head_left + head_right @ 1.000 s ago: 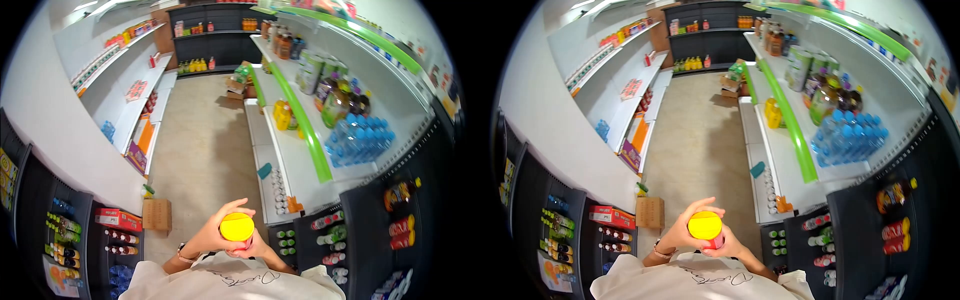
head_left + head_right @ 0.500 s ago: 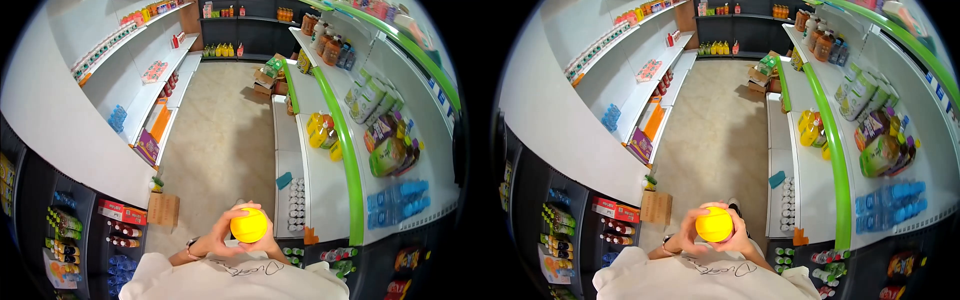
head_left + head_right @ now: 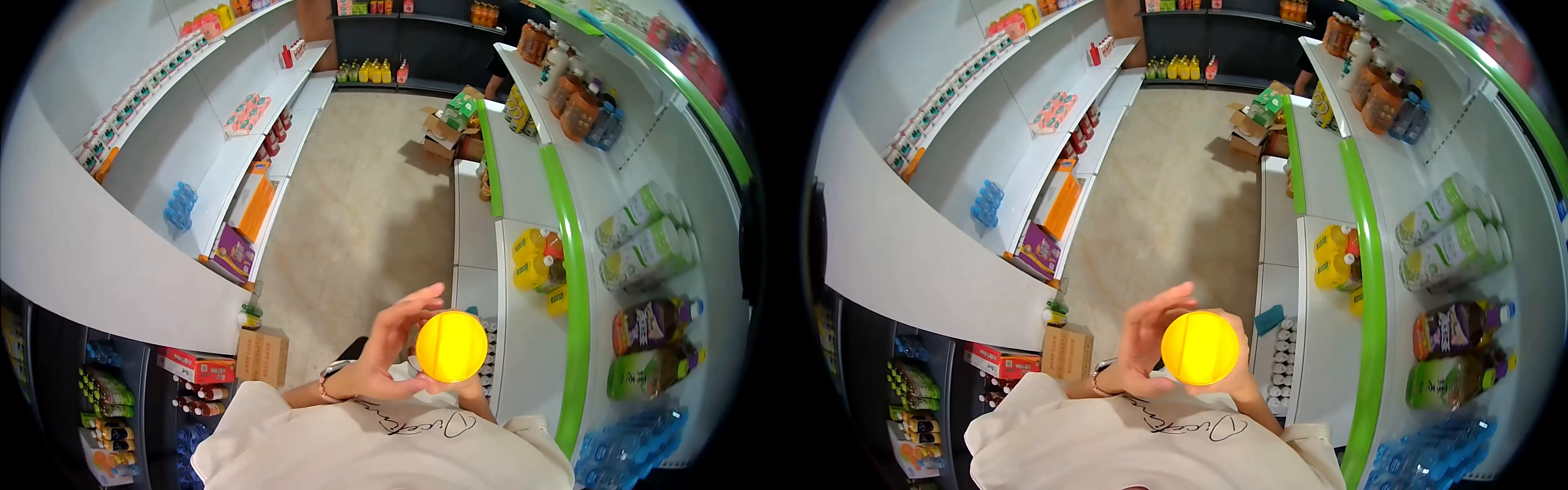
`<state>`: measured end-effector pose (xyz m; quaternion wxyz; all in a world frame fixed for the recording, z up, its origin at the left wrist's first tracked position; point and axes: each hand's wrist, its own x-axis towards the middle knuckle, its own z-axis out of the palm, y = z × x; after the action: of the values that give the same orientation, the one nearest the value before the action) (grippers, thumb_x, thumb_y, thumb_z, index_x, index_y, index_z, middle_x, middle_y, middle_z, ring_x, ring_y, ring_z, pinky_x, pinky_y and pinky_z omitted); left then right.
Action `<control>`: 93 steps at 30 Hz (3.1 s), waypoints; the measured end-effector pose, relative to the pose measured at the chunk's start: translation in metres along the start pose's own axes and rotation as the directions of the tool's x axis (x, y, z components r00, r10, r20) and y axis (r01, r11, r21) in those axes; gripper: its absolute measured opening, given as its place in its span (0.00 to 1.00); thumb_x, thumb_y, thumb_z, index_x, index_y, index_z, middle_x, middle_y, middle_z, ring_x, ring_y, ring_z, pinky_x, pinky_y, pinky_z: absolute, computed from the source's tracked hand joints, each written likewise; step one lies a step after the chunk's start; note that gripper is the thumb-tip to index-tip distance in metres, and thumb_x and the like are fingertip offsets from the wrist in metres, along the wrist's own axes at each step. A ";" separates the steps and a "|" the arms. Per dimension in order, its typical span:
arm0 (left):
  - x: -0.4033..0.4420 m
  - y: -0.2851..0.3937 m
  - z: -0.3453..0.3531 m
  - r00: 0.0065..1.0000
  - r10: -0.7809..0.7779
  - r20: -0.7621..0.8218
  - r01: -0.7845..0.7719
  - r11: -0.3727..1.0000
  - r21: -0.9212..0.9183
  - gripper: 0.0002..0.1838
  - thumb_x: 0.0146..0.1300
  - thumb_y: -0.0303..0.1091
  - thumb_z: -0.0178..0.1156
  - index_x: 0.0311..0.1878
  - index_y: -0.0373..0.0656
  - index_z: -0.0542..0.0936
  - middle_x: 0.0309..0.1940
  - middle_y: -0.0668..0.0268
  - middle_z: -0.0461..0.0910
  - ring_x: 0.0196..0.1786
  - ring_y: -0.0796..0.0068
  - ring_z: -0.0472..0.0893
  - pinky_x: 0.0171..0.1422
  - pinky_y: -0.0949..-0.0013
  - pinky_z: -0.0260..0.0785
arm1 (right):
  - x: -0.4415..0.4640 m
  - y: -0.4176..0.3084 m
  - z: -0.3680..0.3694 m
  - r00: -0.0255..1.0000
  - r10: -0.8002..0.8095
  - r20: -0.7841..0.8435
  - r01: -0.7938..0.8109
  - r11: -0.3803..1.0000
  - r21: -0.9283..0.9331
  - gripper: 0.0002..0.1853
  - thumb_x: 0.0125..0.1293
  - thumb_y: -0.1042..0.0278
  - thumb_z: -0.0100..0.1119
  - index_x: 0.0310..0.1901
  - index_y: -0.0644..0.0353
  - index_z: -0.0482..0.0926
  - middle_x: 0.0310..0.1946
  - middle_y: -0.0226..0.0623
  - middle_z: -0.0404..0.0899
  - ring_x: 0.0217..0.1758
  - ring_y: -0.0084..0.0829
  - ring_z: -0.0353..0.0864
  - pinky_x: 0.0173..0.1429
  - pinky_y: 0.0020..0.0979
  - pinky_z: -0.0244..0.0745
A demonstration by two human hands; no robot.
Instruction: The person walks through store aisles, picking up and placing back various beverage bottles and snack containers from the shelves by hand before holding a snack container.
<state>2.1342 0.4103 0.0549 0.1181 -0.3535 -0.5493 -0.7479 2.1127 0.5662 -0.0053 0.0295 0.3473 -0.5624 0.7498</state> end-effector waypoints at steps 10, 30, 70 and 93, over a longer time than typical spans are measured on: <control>0.099 -0.092 -0.115 0.991 0.133 -0.030 -0.136 0.944 -0.299 0.34 0.60 0.51 0.59 0.65 0.57 0.54 0.58 0.37 0.67 0.64 0.49 0.61 0.67 0.50 0.53 | 0.144 0.092 -0.036 0.993 0.017 0.120 -0.015 1.000 -0.019 0.40 0.39 0.64 0.79 0.54 0.64 0.67 0.43 0.43 0.75 0.42 0.35 0.76 0.46 0.33 0.71; 0.394 -0.249 -0.401 0.991 0.127 -0.029 -0.123 0.837 -0.533 0.29 0.63 0.50 0.52 0.64 0.49 0.59 0.64 0.54 0.63 0.57 0.65 0.67 0.64 0.61 0.52 | 0.532 0.258 -0.093 0.973 0.210 -0.094 -0.198 0.972 0.123 0.39 0.42 0.68 0.75 0.56 0.67 0.65 0.48 0.42 0.72 0.50 0.32 0.74 0.53 0.33 0.70; 0.978 -0.573 -0.951 0.922 -0.110 -0.371 0.162 0.980 0.113 0.37 0.62 0.56 0.51 0.64 0.37 0.57 0.56 0.46 0.71 0.53 0.63 0.74 0.57 0.63 0.63 | 1.278 0.693 -0.299 0.969 0.237 -0.066 -0.236 0.971 0.022 0.37 0.38 0.77 0.71 0.53 0.65 0.63 0.41 0.39 0.74 0.42 0.27 0.76 0.46 0.29 0.74; 1.280 -0.777 -1.273 0.960 -0.155 -0.232 0.195 0.968 0.161 0.35 0.63 0.54 0.49 0.62 0.35 0.55 0.64 0.40 0.61 0.64 0.58 0.67 0.64 0.57 0.59 | 1.657 0.942 -0.388 0.935 0.339 -0.101 -0.343 0.939 -0.031 0.41 0.35 0.69 0.74 0.55 0.64 0.64 0.46 0.38 0.75 0.50 0.28 0.75 0.55 0.30 0.69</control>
<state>0.2628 -0.1839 0.1373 0.1427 -0.2070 -0.6282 -0.7363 0.2590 -0.0172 0.0884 -0.0661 0.2080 -0.6300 0.7453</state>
